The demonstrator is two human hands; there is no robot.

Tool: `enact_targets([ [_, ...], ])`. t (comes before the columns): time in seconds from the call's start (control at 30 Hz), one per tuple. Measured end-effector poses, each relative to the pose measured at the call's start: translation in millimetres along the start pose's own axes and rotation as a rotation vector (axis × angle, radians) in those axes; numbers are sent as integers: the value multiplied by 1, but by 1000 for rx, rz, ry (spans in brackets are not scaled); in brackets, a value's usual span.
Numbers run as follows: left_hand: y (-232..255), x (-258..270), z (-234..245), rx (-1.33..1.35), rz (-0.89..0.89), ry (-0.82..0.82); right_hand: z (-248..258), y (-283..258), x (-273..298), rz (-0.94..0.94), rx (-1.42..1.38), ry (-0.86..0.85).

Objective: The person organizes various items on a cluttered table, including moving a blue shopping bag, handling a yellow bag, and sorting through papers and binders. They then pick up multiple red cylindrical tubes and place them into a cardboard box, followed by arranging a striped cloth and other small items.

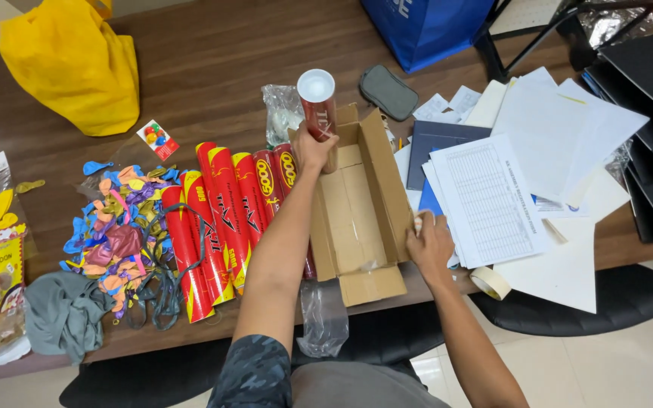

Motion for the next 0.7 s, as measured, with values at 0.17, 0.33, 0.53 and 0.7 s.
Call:
enact_targets([
  [0.17,-20,1,-2,-27,-21,93,5,-59,1,364,-8,95],
  [0.33,-19,4,-1,-9,-8,107,-9,-91,-13,536,81,-9],
  [0.53,-22,-8,-8,22,-37,78,-15,-53,-52,198,-80,-4],
  [0.7,-9,-17,-5,-13,38,-7,-40,-13,-71,7,-65,-134],
])
Point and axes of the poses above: each hand's wrist, its own x-axis away from the middle knuckle, its own z-axis out of the back of the hand, y = z × x, the point moved 3 cm from there along -x, towards the middle knuckle, and after that the axes turned 13 degrees about -z, right-handed, at the moved point
